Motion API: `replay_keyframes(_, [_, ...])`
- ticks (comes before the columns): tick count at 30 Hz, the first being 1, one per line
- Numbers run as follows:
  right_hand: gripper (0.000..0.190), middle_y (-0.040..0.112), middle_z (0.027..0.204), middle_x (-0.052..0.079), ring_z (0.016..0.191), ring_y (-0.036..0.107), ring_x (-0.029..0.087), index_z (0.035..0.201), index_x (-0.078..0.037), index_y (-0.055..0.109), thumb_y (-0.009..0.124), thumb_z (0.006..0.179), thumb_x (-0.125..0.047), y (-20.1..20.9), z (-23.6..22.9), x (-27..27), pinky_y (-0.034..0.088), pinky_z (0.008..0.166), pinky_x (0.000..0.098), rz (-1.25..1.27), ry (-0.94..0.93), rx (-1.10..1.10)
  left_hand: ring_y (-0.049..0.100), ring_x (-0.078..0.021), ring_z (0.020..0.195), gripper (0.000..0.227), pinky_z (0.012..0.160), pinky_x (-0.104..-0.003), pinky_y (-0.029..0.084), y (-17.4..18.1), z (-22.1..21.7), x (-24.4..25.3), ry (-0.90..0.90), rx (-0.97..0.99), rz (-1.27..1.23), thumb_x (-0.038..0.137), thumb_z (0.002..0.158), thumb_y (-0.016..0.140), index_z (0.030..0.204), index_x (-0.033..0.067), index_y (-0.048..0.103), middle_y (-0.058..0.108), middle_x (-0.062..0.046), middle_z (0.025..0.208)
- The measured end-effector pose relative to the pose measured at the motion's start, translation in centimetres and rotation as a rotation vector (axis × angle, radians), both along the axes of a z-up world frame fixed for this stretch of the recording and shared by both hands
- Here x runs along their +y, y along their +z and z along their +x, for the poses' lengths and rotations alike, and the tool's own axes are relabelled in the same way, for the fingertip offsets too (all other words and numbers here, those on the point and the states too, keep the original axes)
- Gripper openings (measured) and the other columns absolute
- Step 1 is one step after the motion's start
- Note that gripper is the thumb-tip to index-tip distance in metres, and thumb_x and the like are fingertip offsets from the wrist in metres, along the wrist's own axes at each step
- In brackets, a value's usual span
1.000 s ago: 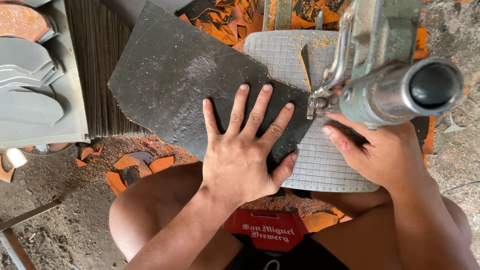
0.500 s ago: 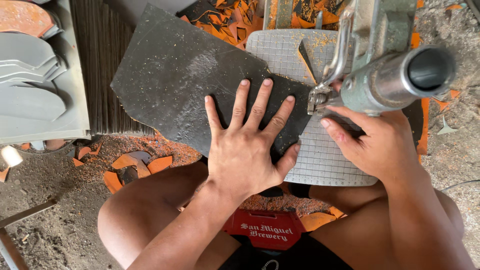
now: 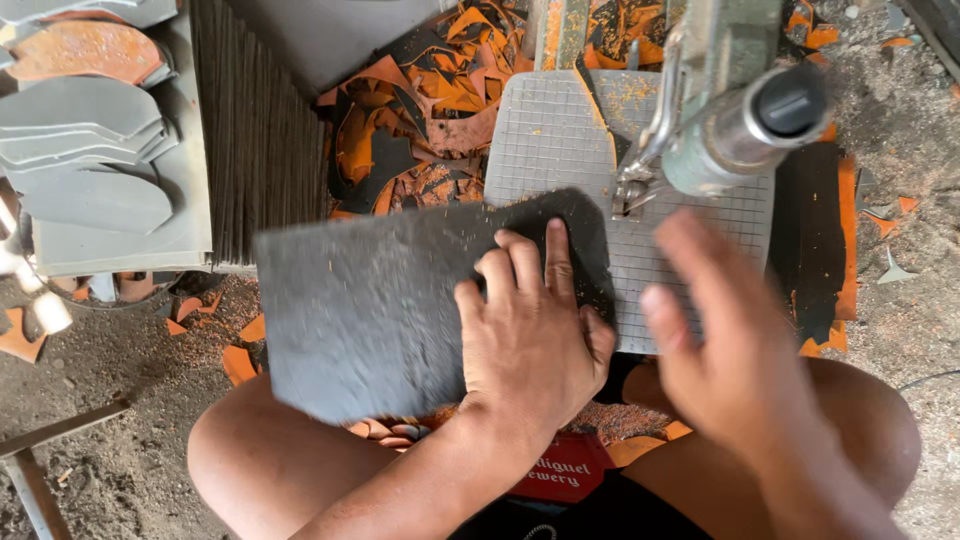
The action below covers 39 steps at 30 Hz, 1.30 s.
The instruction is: The person uses a vertical cutting machine to cut a black rubber sheet into a specific shape. They guide the material through the blade, rotating and adjusting the sheet to follow the desired contour. The person removes the cut piece and continues cutting another section of the rubber.
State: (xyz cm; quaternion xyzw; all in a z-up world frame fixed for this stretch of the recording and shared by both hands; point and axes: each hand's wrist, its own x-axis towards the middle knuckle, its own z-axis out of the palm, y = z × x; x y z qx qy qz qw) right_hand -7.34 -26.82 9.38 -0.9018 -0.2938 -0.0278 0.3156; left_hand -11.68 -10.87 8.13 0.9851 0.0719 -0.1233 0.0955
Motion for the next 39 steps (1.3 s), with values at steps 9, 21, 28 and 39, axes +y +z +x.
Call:
replay_keyframes(9, [0.045, 0.061, 0.143, 0.008, 0.134, 0.053, 0.032, 0.131, -0.017, 0.068, 0.06, 0.088, -0.026, -0.7, -1.0, -2.6, 0.037, 0.11, 0.0551, -0.42, 0.149, -0.143, 0.043, -0.0368, 0.143, 0.065, 0.112, -0.061, 0.037, 2.7, -1.1, 4.5, -0.473, -0.358, 0.207, 0.032, 0.075, 0.06, 0.137, 0.0145, 0.053, 0.041, -0.015, 0.155])
replay_keyframes(21, [0.04, 0.063, 0.143, 0.015, 0.14, 0.054, 0.036, 0.133, -0.002, 0.067, 0.063, 0.098, -0.021, -3.1, -0.9, -1.2, 0.037, 0.12, 0.0526, -0.204, -0.056, -0.176, 0.042, -0.0349, 0.138, 0.063, 0.108, -0.054, 0.037, -1.3, -3.6, 0.2, -0.319, -0.375, -0.267, 0.037, 0.097, 0.06, 0.148, 0.0016, 0.051, 0.043, -0.016, 0.155])
replay_keyframes(28, [0.04, 0.063, 0.145, 0.014, 0.143, 0.052, 0.036, 0.137, 0.0, 0.066, 0.061, 0.101, -0.018, -3.8, -1.2, -0.6, 0.037, 0.12, 0.0514, -0.255, -0.143, -0.203, 0.031, -0.0318, 0.151, 0.067, 0.114, -0.075, 0.018, -2.0, -3.1, 1.8, -0.318, -0.39, -0.216, 0.04, 0.094, 0.058, 0.15, 0.0037, 0.049, 0.038, -0.01, 0.162])
replay_keyframes(39, [0.043, 0.063, 0.151, 0.003, 0.129, 0.049, 0.03, 0.141, -0.002, 0.067, 0.064, 0.101, -0.018, -4.5, -1.6, 0.4, 0.034, 0.114, 0.0449, -0.308, -0.253, -0.188, 0.032, -0.031, 0.152, 0.064, 0.115, -0.08, 0.014, -2.4, -1.3, 3.3, -0.345, -0.388, -0.238, 0.04, 0.096, 0.058, 0.149, 0.0044, 0.05, 0.037, -0.009, 0.164])
